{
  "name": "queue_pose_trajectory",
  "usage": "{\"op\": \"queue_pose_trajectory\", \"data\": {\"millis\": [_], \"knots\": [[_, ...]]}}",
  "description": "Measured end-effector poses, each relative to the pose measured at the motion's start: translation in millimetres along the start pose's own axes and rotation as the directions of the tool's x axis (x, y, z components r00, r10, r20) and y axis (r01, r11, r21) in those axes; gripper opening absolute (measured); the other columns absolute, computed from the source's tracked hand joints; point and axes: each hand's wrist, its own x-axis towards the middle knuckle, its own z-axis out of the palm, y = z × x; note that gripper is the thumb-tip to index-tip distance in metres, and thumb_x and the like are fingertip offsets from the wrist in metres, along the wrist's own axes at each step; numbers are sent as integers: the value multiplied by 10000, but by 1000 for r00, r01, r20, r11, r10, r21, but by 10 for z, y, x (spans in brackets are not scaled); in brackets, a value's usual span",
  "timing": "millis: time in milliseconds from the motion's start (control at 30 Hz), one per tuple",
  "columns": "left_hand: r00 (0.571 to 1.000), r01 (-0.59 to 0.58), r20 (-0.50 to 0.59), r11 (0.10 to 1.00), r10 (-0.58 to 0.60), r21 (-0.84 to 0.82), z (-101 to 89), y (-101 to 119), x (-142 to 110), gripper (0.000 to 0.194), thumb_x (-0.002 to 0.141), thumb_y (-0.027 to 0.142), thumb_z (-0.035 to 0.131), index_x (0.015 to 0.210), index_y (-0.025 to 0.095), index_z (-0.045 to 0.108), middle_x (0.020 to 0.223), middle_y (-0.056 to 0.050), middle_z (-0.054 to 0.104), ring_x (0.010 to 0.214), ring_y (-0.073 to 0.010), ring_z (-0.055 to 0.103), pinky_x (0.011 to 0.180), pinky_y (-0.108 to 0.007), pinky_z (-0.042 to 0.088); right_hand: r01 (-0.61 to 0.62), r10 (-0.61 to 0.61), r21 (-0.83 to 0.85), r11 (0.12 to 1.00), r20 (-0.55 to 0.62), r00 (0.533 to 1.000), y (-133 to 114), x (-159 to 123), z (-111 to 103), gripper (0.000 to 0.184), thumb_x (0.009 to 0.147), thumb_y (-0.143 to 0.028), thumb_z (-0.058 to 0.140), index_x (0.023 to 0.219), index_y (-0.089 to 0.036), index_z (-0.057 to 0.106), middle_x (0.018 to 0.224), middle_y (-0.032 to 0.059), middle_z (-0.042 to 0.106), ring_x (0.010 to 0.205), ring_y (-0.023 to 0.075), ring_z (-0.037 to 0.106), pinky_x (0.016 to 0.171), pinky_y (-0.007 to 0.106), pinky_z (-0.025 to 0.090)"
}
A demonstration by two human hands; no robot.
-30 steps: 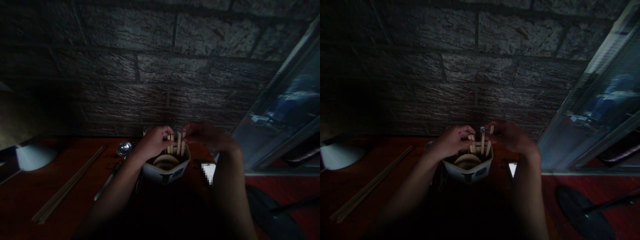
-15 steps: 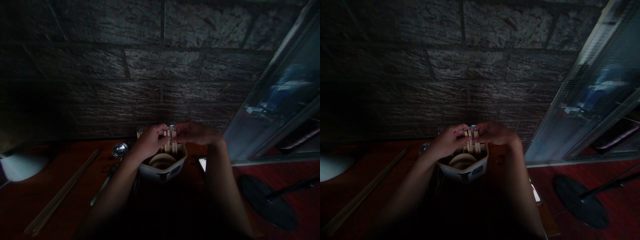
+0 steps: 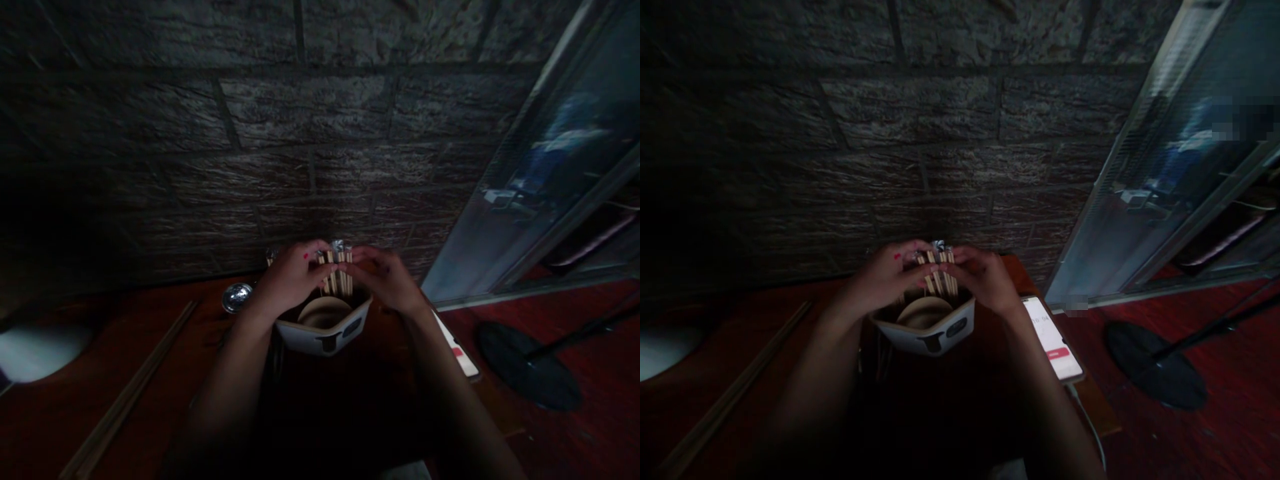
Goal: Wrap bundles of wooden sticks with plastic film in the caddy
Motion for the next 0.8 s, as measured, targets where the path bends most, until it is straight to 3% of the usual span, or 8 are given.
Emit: {"op": "queue_pose_trajectory", "data": {"millis": [100,233,333,467,667,800], "knots": [[999,-47,10,999,47,8,-53,-15,-10,307,843,283,638,1129,173,619,883,-60,724,760,-185,701,696,-305,569,2,-2,5,1000,-2,1000,28,-59,23,218,796,-347,723,977,-226,734,935,30,750,897,185,680,888,338,500],[998,-54,-14,998,54,15,-94,8,-29,328,848,254,624,1168,187,598,933,-56,735,822,-197,710,740,-318,569,-31,22,44,999,187,982,3,16,-26,212,799,-324,718,989,-236,754,944,11,748,918,176,673,897,329,494],[997,-61,-42,998,62,29,-80,39,-31,310,862,265,613,1164,200,592,953,-54,733,845,-202,711,761,-328,573,-52,29,91,995,238,971,9,83,-52,225,796,-323,720,1005,-248,760,944,2,749,911,170,669,897,331,491],[997,-60,-56,998,60,0,-60,90,-31,266,896,286,572,1148,201,586,956,-51,717,831,-189,709,740,-318,591,-81,49,209,975,157,986,54,49,-8,189,774,-315,745,948,-245,772,928,-1,757,873,157,672,879,322,498],[986,-46,-162,999,47,11,-60,179,-40,193,867,277,616,1028,173,626,954,-51,701,835,-182,690,596,-235,583,-134,144,290,948,-12,990,79,-120,93,156,745,-315,775,884,-246,780,929,-4,771,867,164,687,893,340,504],[991,-52,-120,998,54,23,-28,195,-13,136,840,226,644,963,170,658,887,-28,715,789,-165,689,639,-242,580,-115,143,375,920,-48,989,67,-147,130,171,739,-321,780,897,-257,785,931,-6,774,901,167,693,919,336,508]]}}
